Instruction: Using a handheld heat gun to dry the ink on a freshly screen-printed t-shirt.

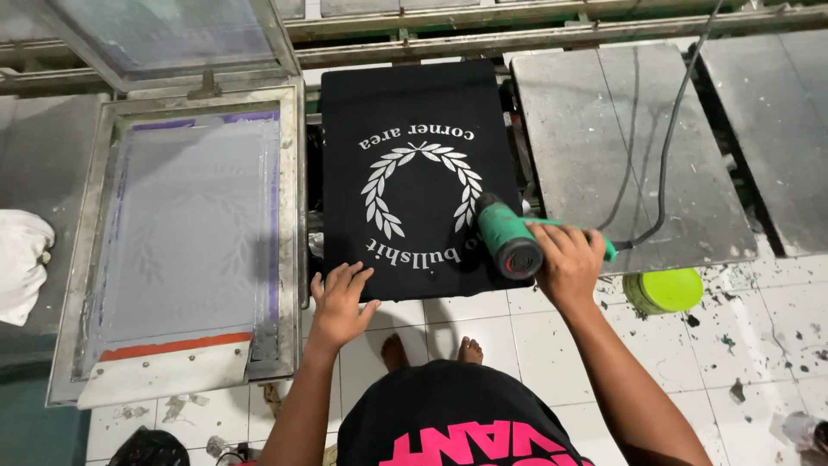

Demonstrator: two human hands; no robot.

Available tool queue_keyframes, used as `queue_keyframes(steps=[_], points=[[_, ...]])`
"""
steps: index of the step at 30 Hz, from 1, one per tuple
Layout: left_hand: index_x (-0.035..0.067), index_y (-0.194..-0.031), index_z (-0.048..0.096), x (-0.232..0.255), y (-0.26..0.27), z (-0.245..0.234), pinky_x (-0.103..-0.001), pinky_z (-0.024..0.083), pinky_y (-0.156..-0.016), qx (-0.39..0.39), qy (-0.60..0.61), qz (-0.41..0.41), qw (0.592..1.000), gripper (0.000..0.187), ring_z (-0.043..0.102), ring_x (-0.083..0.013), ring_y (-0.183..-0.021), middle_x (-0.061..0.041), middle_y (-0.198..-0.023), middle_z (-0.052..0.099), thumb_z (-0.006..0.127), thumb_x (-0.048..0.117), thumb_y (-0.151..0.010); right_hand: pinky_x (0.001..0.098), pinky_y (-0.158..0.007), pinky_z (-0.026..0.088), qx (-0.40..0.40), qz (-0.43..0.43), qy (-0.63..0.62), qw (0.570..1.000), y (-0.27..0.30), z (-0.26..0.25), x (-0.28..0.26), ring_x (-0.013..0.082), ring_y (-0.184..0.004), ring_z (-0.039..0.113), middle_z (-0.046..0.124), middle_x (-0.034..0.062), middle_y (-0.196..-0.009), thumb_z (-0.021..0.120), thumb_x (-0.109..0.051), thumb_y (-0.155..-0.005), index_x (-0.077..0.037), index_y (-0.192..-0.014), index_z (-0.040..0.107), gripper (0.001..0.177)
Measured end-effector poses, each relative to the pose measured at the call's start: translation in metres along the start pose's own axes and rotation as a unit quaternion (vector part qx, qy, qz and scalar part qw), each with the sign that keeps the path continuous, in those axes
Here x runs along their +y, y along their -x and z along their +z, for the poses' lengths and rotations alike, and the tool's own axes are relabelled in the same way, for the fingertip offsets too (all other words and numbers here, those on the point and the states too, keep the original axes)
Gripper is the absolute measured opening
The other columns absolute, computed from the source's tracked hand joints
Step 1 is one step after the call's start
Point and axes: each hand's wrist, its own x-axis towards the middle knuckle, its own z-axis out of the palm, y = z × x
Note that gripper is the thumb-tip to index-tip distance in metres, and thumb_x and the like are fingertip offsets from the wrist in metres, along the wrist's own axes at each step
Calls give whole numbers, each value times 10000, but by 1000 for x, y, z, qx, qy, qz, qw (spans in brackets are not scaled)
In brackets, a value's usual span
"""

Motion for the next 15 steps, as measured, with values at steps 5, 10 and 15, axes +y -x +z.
queue_keyframes(steps=[5,10,15], points=[[186,-1363,613,-5,-2,-4,-719,240,-1123,-1,-3,14,1000,581,506,-309,-1341,-93,-1348,608,806,371,-847,383,-903,437,12,15,23,1000,-5,-3,-4,206,-918,693,751,-21,-994,720,-157,-947,-192,-1119,784,187],[188,-1366,607,-14,-5,-4,-726,247,-1117,-10,-7,23,1000,575,508,-308,-1338,-93,-1349,607,794,381,-857,389,-893,444,-4,27,6,1000,9,-15,-22,212,-919,689,751,-24,-1002,711,-167,-947,-192,-1124,783,193],[194,-1376,594,-20,-6,-6,-727,245,-1123,-24,-17,36,999,556,503,-310,-1343,-99,-1360,599,765,398,-887,385,-886,443,-22,33,-19,999,20,-27,-40,211,-910,685,743,-29,-982,677,-169,-968,-191,-1104,774,169]])
